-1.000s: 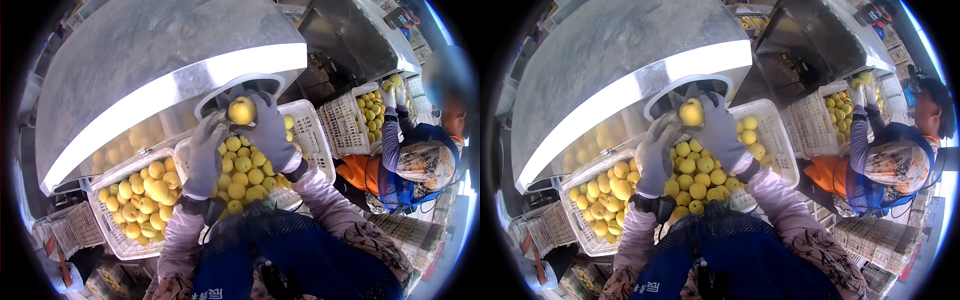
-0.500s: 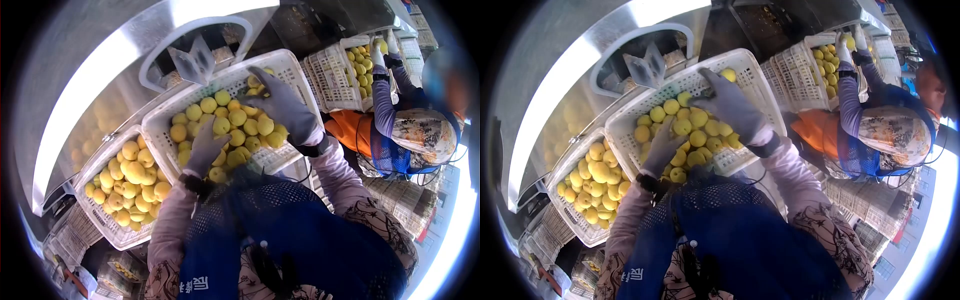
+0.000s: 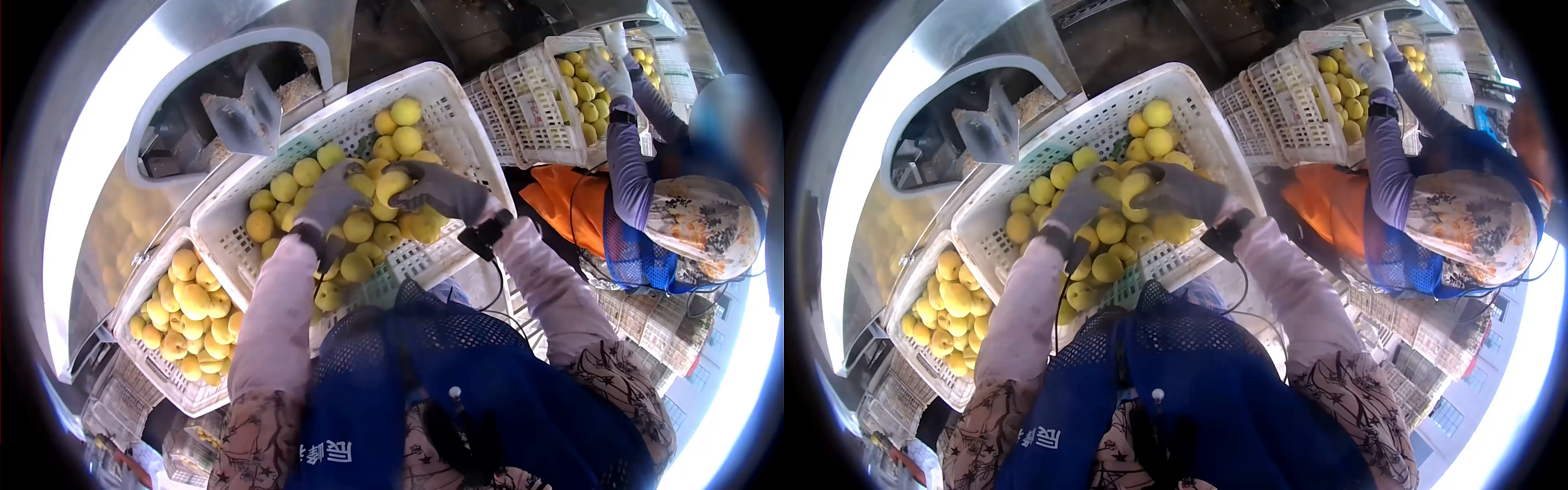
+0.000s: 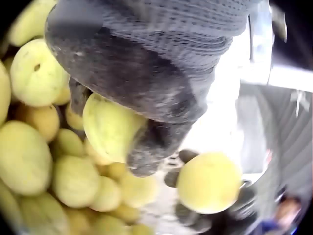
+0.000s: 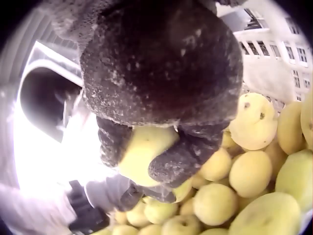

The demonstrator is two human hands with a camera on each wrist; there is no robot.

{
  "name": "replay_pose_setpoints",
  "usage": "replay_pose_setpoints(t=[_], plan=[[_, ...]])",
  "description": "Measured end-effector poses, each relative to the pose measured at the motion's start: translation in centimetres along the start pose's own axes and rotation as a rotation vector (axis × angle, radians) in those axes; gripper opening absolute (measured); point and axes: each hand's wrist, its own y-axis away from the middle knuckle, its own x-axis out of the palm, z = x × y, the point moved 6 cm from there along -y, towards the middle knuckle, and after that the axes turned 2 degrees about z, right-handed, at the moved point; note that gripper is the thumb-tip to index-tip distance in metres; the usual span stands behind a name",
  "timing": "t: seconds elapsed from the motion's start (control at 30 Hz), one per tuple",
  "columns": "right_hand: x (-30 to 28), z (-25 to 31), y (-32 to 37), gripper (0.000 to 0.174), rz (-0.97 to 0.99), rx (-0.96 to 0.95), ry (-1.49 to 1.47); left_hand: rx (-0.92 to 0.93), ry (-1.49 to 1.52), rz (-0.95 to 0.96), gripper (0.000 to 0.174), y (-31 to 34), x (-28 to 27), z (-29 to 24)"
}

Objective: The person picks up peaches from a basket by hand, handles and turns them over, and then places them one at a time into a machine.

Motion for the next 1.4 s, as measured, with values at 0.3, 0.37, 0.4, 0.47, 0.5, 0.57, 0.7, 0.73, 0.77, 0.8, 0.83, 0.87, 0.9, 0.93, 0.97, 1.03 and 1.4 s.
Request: replay_pose_setpoints(t=[0.3, 0.37, 0.4, 0.47, 0.5, 0.57, 0.7, 0.73, 0.77, 0.8, 0.83, 0.87, 0.9, 0.93, 0.97, 1.03, 1.4], plan=[[2.1, 12.9, 4.6, 0.076, -0.246, -0.526, 0.035, 0.529, 0.657, -0.158, 0.037, 12.2, -2.7, -4.8], [3.1, 14.9, 4.9, 0.077, -0.290, -0.662, -0.073, 0.465, 1.016, -0.178, 0.062, 14.6, -4.5, -7.8], [3.8, 15.7, 5.1, 0.077, -0.282, -0.682, -0.062, 0.484, 1.007, -0.192, 0.062, 16.0, -5.6, -9.3], [5.6, 18.1, 6.0, 0.076, -0.203, -0.691, -0.166, 0.314, 1.117, -0.263, 0.079, 18.0, -6.9, -9.6], [6.7, 19.7, 6.9, 0.072, -0.148, -0.670, -0.191, 0.374, 1.018, -0.301, 0.081, 18.7, -7.8, -9.5], [8.4, 22.5, 8.1, 0.078, -0.197, -0.662, -0.033, 0.411, 1.020, -0.330, 0.083, 20.5, -8.7, -10.2], [9.5, 23.1, 4.5, 0.078, -0.405, -0.730, 0.261, 0.516, 0.950, -0.373, 0.088, 21.3, -10.9, -10.4], [9.3, 23.6, 3.7, 0.074, -0.480, -0.759, 0.349, 0.537, 0.951, -0.370, 0.088, 21.4, -11.5, -10.8], [9.2, 24.3, 3.9, 0.075, -0.551, -0.875, 0.407, 0.477, 0.698, -0.452, 0.087, 21.5, -12.2, -10.1], [9.3, 24.6, 3.1, 0.075, -0.558, -0.884, 0.417, 0.492, 0.697, -0.453, 0.087, 21.8, -12.4, -9.7], [9.2, 24.3, 1.5, 0.076, -0.607, -0.799, 0.423, 0.451, 0.890, -0.456, 0.086, 22.3, -12.1, -8.5], [8.8, 23.5, -0.1, 0.076, -0.656, -0.711, 0.424, 0.403, 1.081, -0.454, 0.084, 22.8, -11.6, -7.1], [8.4, 22.9, -1.4, 0.076, -0.764, -0.801, 0.553, 0.417, 1.073, -0.463, 0.080, 23.2, -11.4, -5.7], [8.4, 23.7, -1.7, 0.076, -0.767, -0.806, 0.555, 0.423, 1.071, -0.464, 0.080, 23.9, -11.0, -4.5], [8.4, 24.6, -1.9, 0.074, -0.792, -0.772, 0.547, 0.360, 1.068, -0.472, 0.076, 24.6, -10.4, -3.1], [7.8, 25.7, -3.8, 0.067, -0.953, -0.730, 0.653, 0.343, 1.172, -0.449, 0.068, 25.1, -9.2, -1.7], [12.9, 21.7, 2.6, 0.086, -0.211, -0.620, 0.460, 0.392, 1.373, -0.467, 0.034, 20.9, -10.4, -6.2]])
